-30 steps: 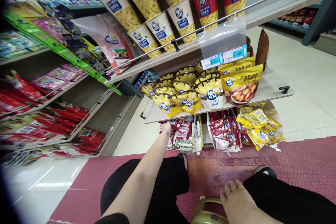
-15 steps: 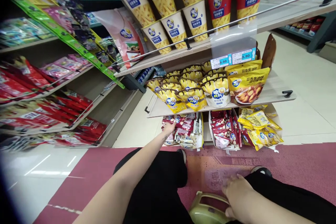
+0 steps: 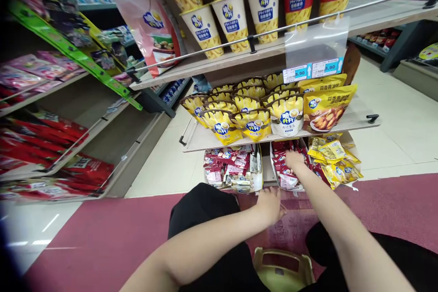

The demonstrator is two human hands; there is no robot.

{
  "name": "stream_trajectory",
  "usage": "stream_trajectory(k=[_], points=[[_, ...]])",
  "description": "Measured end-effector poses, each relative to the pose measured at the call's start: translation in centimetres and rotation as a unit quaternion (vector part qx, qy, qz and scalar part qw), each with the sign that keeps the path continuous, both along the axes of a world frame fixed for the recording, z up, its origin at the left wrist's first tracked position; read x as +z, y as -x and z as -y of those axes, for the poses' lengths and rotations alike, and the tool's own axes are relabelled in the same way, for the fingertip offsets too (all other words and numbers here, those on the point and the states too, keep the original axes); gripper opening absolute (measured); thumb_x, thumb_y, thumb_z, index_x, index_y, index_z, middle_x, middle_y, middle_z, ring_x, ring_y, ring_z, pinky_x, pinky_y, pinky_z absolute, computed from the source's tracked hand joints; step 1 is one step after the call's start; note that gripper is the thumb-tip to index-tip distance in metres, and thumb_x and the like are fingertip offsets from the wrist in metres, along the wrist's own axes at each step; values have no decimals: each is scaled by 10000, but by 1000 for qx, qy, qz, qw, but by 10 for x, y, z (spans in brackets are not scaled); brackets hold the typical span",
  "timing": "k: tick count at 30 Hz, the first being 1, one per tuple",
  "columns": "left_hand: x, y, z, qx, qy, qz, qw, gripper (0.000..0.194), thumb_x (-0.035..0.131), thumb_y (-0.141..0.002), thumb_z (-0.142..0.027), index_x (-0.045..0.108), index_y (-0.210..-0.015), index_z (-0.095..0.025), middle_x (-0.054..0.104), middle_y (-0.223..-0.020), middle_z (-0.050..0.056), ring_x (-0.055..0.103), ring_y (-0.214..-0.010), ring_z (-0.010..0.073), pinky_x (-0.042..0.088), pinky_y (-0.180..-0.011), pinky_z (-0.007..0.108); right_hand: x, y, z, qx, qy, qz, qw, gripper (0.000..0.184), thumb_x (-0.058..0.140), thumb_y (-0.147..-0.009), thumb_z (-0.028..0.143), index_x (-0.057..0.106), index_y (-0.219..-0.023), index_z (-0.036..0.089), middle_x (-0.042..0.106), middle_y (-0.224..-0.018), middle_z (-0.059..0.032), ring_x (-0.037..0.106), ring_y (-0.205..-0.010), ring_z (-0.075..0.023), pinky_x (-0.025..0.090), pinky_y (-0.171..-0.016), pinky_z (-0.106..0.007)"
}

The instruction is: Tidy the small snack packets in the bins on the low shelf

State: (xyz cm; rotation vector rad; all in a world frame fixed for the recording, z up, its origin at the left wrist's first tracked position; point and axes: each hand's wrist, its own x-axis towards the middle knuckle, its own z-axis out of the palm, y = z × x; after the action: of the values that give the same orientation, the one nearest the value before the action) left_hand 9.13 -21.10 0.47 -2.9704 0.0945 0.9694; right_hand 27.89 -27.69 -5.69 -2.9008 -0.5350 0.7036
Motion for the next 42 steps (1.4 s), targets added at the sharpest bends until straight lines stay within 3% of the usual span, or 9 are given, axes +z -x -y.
stream_trajectory(k=[5,12,15,18,22,28,32,37,42], points=[[-21,-20,9,-11,-13,-31,999,686,613,-907,-386,474,-1459,-3,515,-1445,293,535,-1309,388,449,-1029,481,-55,-17,-18,-71,-73,56,993,464,343,-1012,225,473,-1427,64,631,-1260,-212,608,-1143,-254,472,-951,-321],[-20,-29,8,-88,30,-46,995,794,632,-902,-509,430,-1494,-19,477,-1494,260,490,-1348,372,407,-1079,473,-104,-14,-26,-26,-109,113,987,438,428,-969,285,568,-1357,135,498,-1435,-185,407,-1326,-342,362,-1098,-445],[-20,-27,2,-85,20,-88,992,760,633,-910,-465,432,-1494,-24,464,-1496,271,479,-1360,376,396,-1078,485,-109,-27,-32,-62,-117,148,980,489,403,-977,365,592,-1311,62,528,-1382,-248,421,-1304,-386,351,-1095,-492],[-19,-20,-2,-92,20,-82,992,730,592,-941,-447,409,-1509,-27,444,-1514,266,442,-1394,370,379,-1092,484,-107,-46,-33,-110,-122,171,971,487,355,-957,271,611,-1265,-6,588,-1284,-294,468,-1270,-399,384,-1061,-488],[-19,-9,-4,-79,40,-97,991,784,617,-920,-480,406,-1504,-2,457,-1498,282,491,-1339,391,396,-1070,474,-103,-74,-33,-127,-126,183,967,527,336,-914,171,554,-1368,15,640,-1230,-246,458,-1312,-379,326,-1124,-499],[-29,7,-3,-72,20,-78,994,629,559,-936,-296,449,-1483,-5,469,-1486,284,513,-1321,380,403,-1060,477,-104,-106,-36,-49,-147,166,974,573,334,-959,265,436,-1485,61,589,-1354,-210,428,-1350,-338,273,-1167,-476],[-29,14,0,-65,15,-86,994,647,579,-925,-316,445,-1495,-40,447,-1519,242,470,-1375,372,381,-1106,492,-110,-106,-34,-39,-113,143,982,619,425,-909,289,410,-1501,108,525,-1436,-199,406,-1349,-355,263,-1150,-535],[-19,26,15,-78,25,-56,995,626,558,-928,-310,460,-1493,-59,455,-1512,232,472,-1380,379,386,-1113,515,-119,-91,-31,-103,-132,188,968,566,421,-874,249,511,-1405,77,573,-1345,-239,410,-1312,-408,246,-1118,-618],[-17,60,40,-91,81,38,992,534,497,-940,-231,535,-1426,-12,518,-1451,258,510,-1342,387,405,-1115,512,-127,-81,-26,-115,-147,245,951,516,416,-871,251,563,-1319,43,600,-1291,-250,402,-1313,-394,301,-1106,-563]])
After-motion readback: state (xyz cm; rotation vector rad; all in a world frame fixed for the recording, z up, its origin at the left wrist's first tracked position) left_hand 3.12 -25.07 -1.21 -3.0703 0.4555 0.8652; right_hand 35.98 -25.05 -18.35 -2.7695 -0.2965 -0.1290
